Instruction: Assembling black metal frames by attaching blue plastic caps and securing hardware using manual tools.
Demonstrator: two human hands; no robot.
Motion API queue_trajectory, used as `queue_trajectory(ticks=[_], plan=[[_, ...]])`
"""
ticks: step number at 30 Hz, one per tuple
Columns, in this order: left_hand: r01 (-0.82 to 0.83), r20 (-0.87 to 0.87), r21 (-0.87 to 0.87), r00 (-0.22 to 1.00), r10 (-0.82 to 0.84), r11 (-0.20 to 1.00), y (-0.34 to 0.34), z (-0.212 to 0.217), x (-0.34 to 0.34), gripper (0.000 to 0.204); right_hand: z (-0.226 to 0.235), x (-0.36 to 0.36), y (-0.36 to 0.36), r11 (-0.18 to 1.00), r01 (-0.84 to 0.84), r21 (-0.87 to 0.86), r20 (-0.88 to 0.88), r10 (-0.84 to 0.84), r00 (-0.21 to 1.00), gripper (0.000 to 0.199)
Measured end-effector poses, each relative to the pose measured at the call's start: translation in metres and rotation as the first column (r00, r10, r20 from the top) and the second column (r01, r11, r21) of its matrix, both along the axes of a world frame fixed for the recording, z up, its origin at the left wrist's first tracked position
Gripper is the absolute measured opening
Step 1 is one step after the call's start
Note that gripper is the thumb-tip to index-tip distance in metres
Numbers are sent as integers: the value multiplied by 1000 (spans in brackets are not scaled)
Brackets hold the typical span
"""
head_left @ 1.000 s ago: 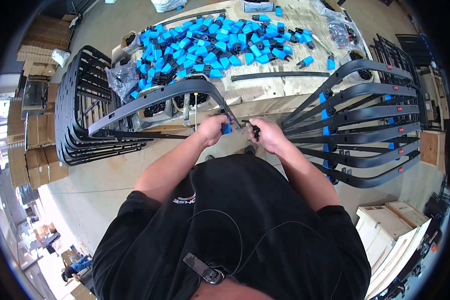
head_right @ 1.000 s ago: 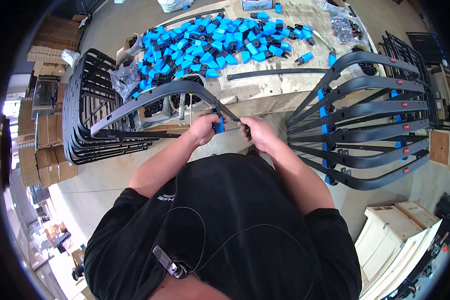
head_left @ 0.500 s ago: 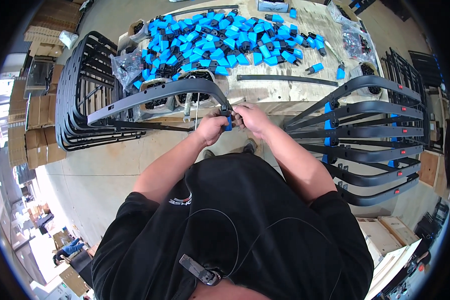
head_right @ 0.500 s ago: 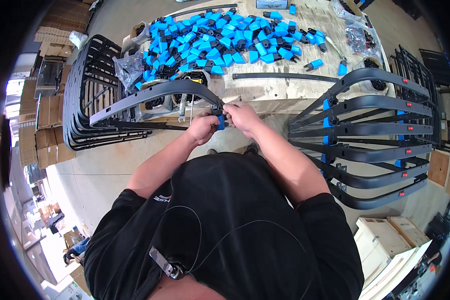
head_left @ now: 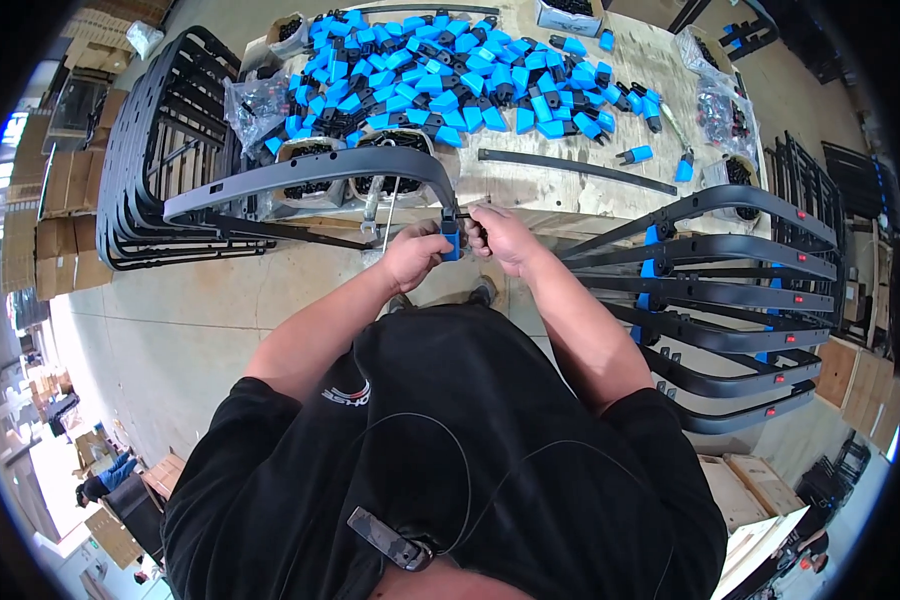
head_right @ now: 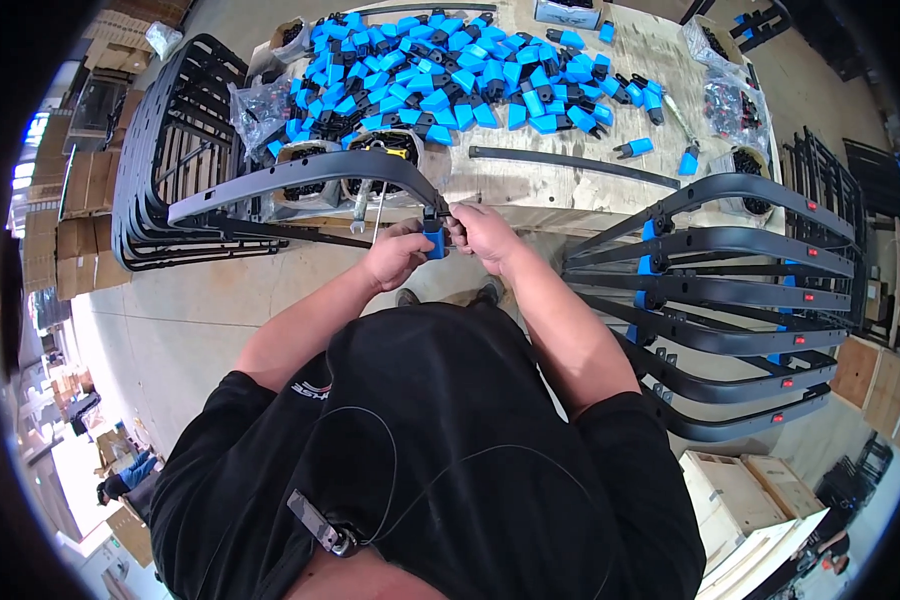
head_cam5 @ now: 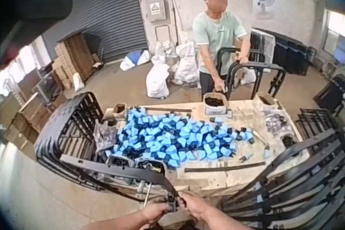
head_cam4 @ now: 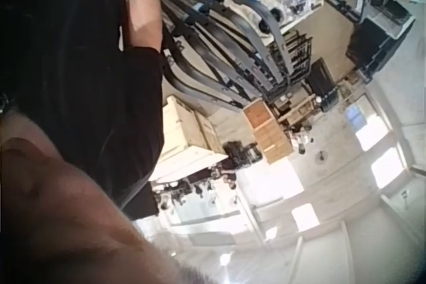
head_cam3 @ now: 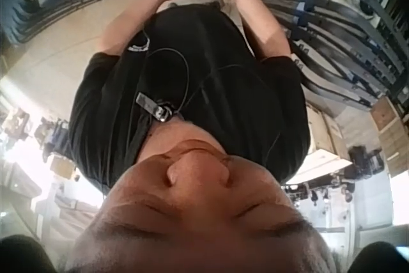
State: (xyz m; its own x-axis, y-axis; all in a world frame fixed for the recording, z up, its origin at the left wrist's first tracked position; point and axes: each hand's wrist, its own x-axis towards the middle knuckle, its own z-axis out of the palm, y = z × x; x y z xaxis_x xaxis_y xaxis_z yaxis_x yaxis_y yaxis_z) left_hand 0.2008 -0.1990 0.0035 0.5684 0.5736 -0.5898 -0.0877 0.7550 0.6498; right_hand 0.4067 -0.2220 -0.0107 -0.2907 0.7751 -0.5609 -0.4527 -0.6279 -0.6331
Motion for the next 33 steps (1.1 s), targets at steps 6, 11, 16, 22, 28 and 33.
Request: queue_trajectory(ticks=[6, 11, 16, 22, 28, 33], plan=[[-51, 51, -28, 997, 53, 998, -1, -2, -7, 30, -5, -12, -2, 1000, 13, -10, 11, -12, 1000, 29], [-118, 44, -69, 992, 121, 991, -3, -4, -6, 24, -3, -9, -1, 998, 1, -68, 78, 4, 997, 28], [-117, 70, -54, 990, 120, 992, -4, -9, -13, 29, 11, -21, -4, 999, -39, -1, 120, 39, 992, 28], [1, -196, 125, 980, 23, 992, -5, 4, -11, 44, 11, -22, -1, 996, 12, -92, 223, 9, 975, 35], [353, -608, 573, 789, 94, 740, -10, 31, -26, 48, 35, -8, -18, 993, -5, -117, -274, -28, 961, 61], [554, -561, 828, 811, 167, 88, -10, 76, -14, 42, 62, -15, -24, 998, 1, -67, -350, -24, 936, 67]])
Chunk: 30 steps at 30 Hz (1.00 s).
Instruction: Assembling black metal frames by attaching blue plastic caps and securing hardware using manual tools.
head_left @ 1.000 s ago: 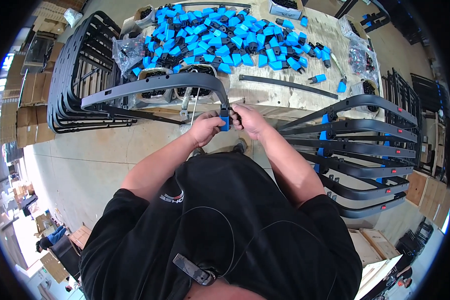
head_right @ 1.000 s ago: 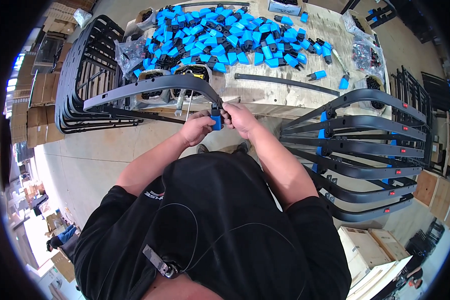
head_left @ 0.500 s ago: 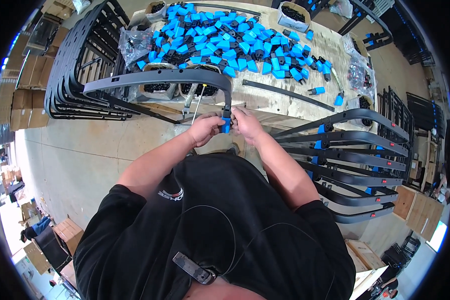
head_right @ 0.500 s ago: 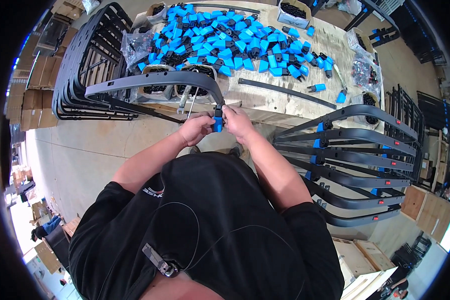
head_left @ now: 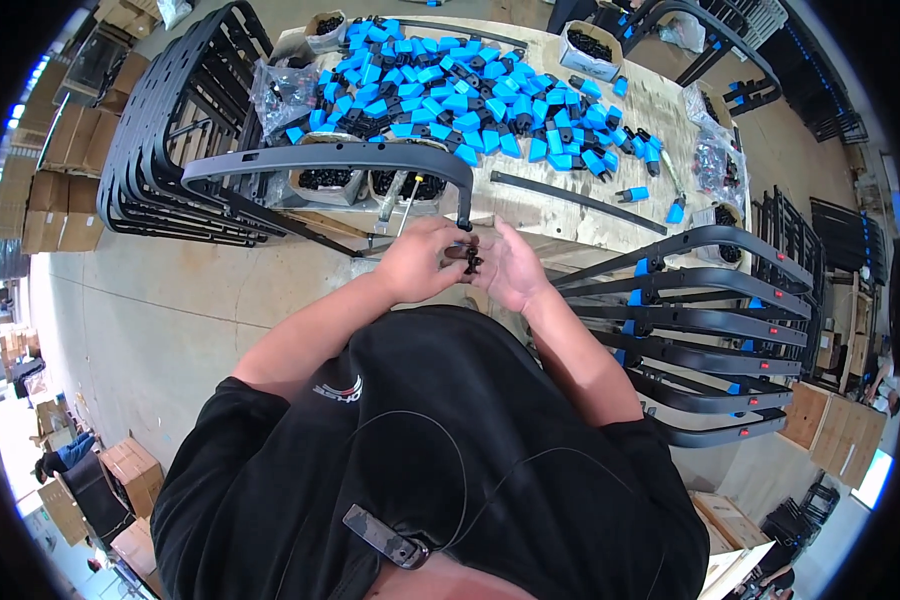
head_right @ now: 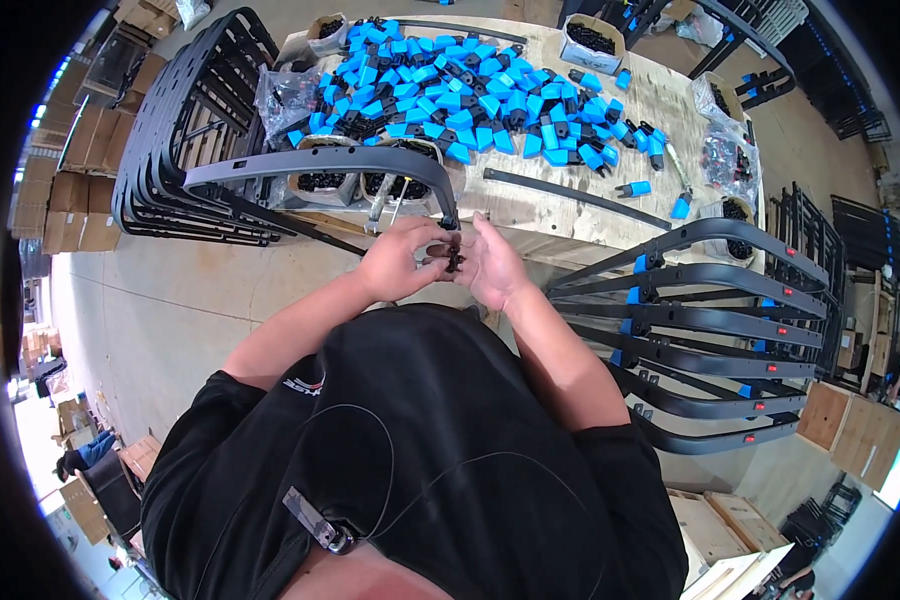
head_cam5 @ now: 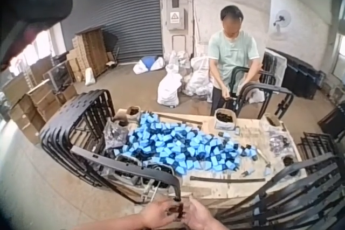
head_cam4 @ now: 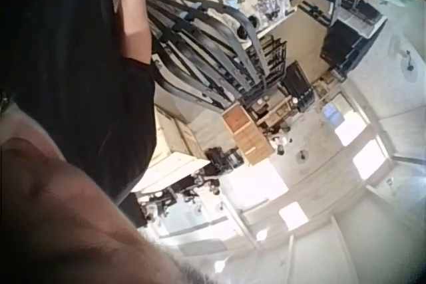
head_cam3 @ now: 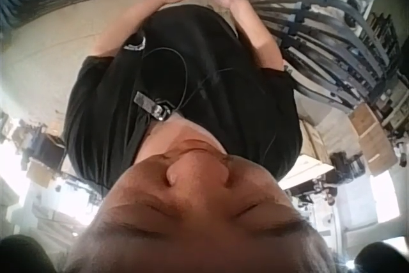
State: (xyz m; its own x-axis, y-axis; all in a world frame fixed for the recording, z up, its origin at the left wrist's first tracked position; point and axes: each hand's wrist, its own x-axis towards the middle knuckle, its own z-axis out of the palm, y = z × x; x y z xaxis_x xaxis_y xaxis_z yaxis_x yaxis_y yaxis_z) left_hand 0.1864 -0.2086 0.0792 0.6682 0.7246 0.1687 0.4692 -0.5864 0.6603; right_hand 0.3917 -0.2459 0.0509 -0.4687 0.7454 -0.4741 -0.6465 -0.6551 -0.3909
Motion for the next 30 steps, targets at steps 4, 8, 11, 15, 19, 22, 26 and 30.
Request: queue_trajectory(ticks=[4, 8, 11, 15, 19, 22, 26, 30], plan=[[37, -88, -53, 995, -42, 998, 3, -3, 2, 32, -6, -5, -2, 996, -58, 65, 48, 55, 997, 65], [53, -89, -108, 994, -63, 993, 1, -2, 2, 28, -9, -4, -3, 988, -123, 95, 65, 118, 991, 60], [67, -90, -122, 993, -79, 990, 2, -2, 4, 26, -10, -1, -3, 990, -123, 74, 56, 119, 991, 54], [-17, 42, -121, 999, 22, 993, 2, -8, 3, 25, -26, 3, -3, 985, -166, 48, 198, 154, 968, 41], [-81, 69, -129, 993, 90, 988, 3, -7, 2, 23, -22, 3, -2, 991, -128, 46, 225, 114, 968, 23], [-43, 54, -4, 998, 43, 999, 5, -6, 4, 22, -21, 3, -1, 994, -106, 26, 216, 98, 971, 18], [-46, 35, -67, 998, 48, 997, 6, -17, 1, 19, -33, 7, 6, 989, -144, 32, 301, 128, 945, 24], [-332, -4, -643, 903, 431, 691, 16, -77, 0, 22, -43, -5, 9, 914, -207, 349, 879, -242, 410, 32]])
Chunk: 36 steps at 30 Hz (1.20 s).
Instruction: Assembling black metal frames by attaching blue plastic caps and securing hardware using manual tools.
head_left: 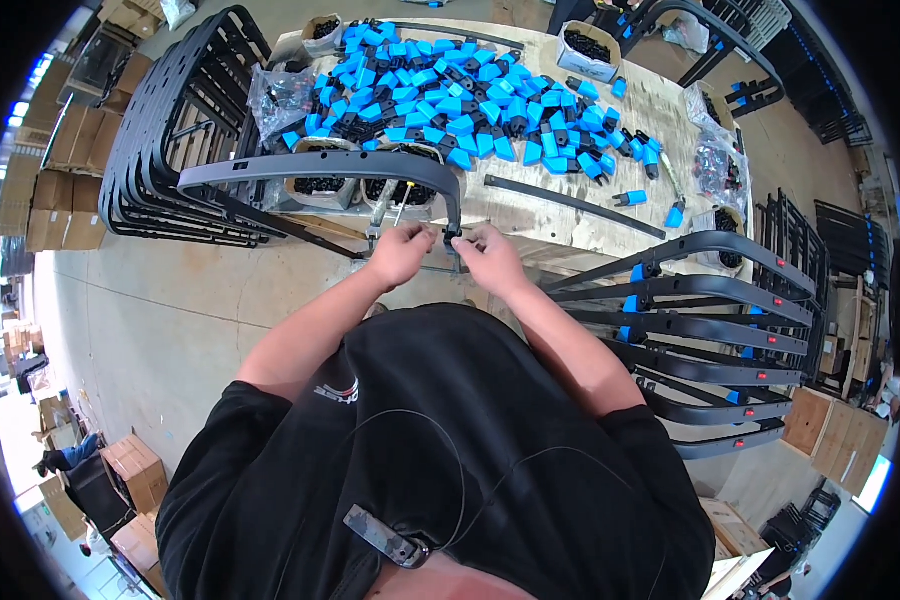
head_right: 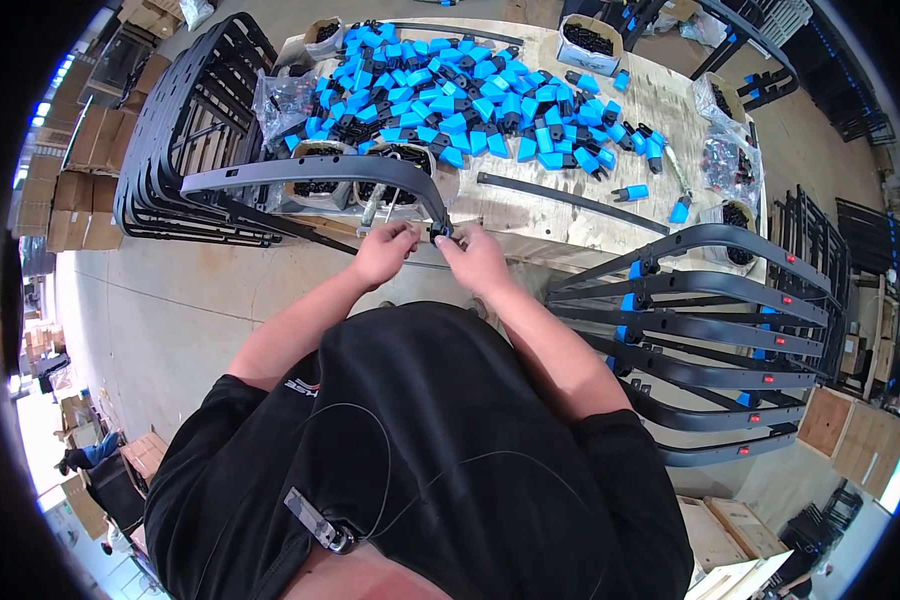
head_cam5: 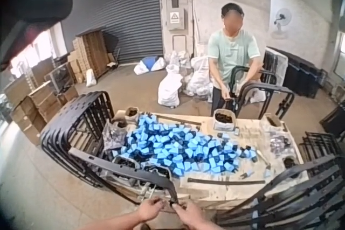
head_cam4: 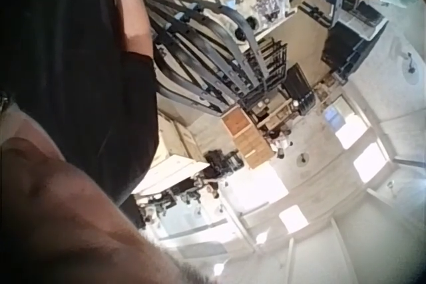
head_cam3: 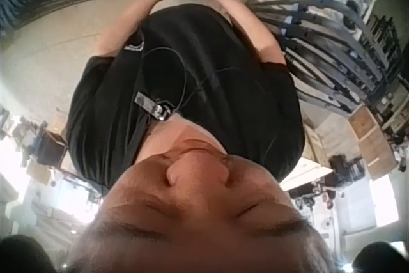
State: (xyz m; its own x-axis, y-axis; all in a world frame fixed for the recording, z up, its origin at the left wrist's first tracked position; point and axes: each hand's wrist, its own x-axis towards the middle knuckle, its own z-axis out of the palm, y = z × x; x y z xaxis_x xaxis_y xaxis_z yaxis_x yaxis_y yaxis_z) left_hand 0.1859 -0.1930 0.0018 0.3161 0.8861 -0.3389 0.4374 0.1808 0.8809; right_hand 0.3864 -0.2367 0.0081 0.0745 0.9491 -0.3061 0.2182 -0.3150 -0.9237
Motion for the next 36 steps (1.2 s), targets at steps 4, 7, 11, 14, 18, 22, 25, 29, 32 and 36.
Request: queue_trajectory(ticks=[4, 7, 11, 14, 18, 22, 25, 29, 32, 36], plan=[[-134, 177, -511, 950, 257, 849, 16, -1, 8, 28, 6, -6, 8, 963, -213, 163, 378, 138, 916, 32], [-109, 194, -613, 939, 283, 783, 21, 3, 20, 30, 7, -7, 14, 941, -292, 172, 497, 173, 850, 28], [-16, 306, -632, 913, 269, 775, 24, -3, 16, 33, 14, -7, 18, 932, -344, 115, 551, 228, 803, 26], [-48, 302, -640, 902, 309, 767, 21, 4, 20, 36, 18, -8, 15, 932, -344, 112, 545, 231, 806, 27], [-95, 245, -616, 921, 304, 782, 22, 8, 24, 36, 20, -7, 16, 930, -350, 112, 549, 236, 802, 26], [-33, 268, -688, 917, 296, 725, 28, 4, 21, 37, 20, -7, 18, 934, -346, 89, 542, 246, 804, 26], [-27, 261, -733, 912, 317, 680, 28, 4, 22, 40, 19, -7, 17, 935, -343, 89, 536, 245, 808, 26], [28, 296, -792, 892, 343, 610, 32, -1, 16, 39, 20, -8, 17, 933, -345, 100, 536, 241, 809, 26], [77, 325, -760, 905, 275, 646, 32, 1, 15, 40, 18, -7, 18, 934, -342, 105, 531, 238, 813, 26], [31, 379, -487, 908, 179, 873, 27, -4, 7, 12, 16, -7, 16, 934, -342, 107, 534, 236, 812, 26]])
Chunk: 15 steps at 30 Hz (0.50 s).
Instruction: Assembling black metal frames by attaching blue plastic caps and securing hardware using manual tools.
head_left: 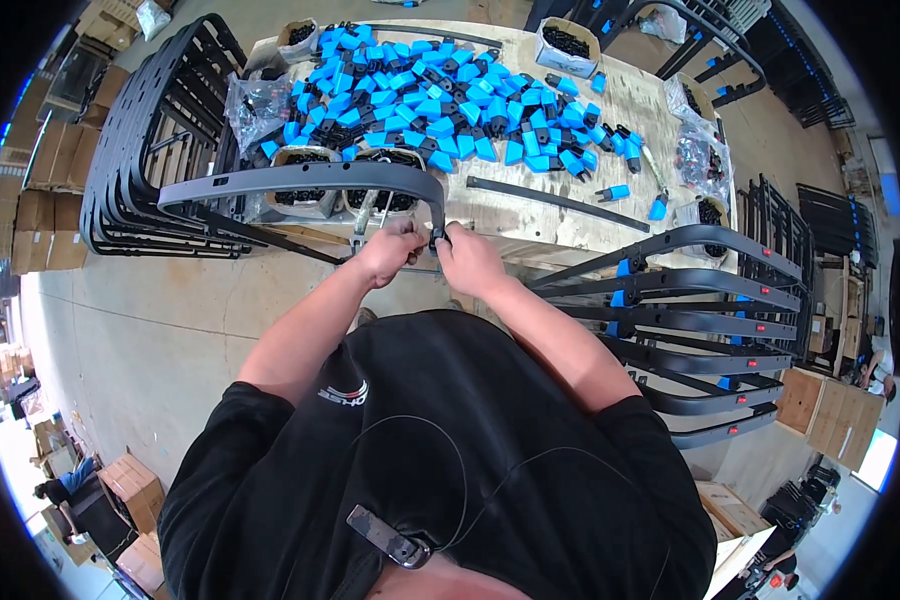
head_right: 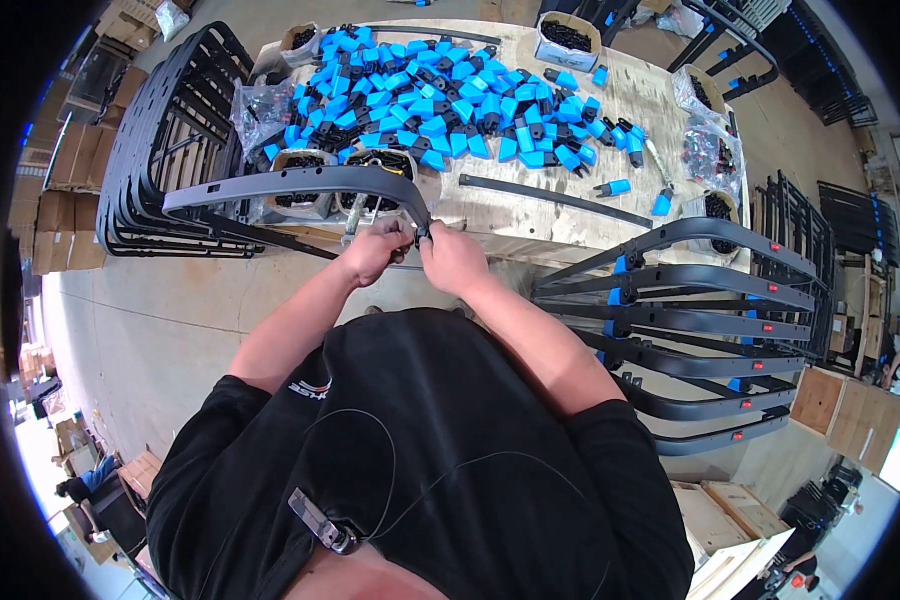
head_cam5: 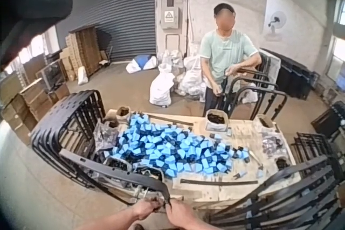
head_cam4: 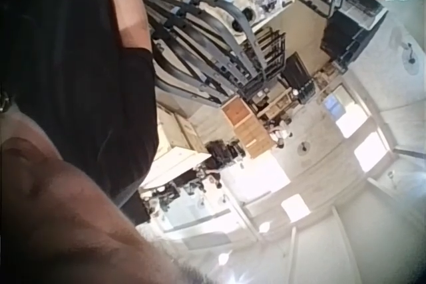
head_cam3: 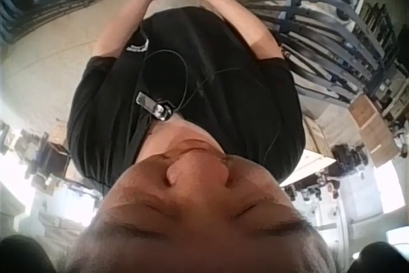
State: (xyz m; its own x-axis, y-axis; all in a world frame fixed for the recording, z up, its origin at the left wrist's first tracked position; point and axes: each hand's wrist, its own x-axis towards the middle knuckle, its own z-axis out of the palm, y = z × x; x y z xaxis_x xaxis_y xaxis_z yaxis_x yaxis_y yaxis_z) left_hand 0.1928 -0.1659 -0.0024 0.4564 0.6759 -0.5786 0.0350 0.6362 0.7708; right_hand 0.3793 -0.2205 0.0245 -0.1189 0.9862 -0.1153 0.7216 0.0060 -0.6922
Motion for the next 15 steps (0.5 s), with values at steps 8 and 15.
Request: queue_trajectory(ticks=[8, 15], plan=[[-284, 0, 36, 959, 284, 958, -7, 17, 6, 4, 5, -1, 0, 1000, 14, -22, -8, -14, 1000, 27], [35, -312, 44, 950, -20, 998, -3, -8, 10, 27, 4, -1, 1, 1000, -7, -26, -1, 7, 1000, 26]])
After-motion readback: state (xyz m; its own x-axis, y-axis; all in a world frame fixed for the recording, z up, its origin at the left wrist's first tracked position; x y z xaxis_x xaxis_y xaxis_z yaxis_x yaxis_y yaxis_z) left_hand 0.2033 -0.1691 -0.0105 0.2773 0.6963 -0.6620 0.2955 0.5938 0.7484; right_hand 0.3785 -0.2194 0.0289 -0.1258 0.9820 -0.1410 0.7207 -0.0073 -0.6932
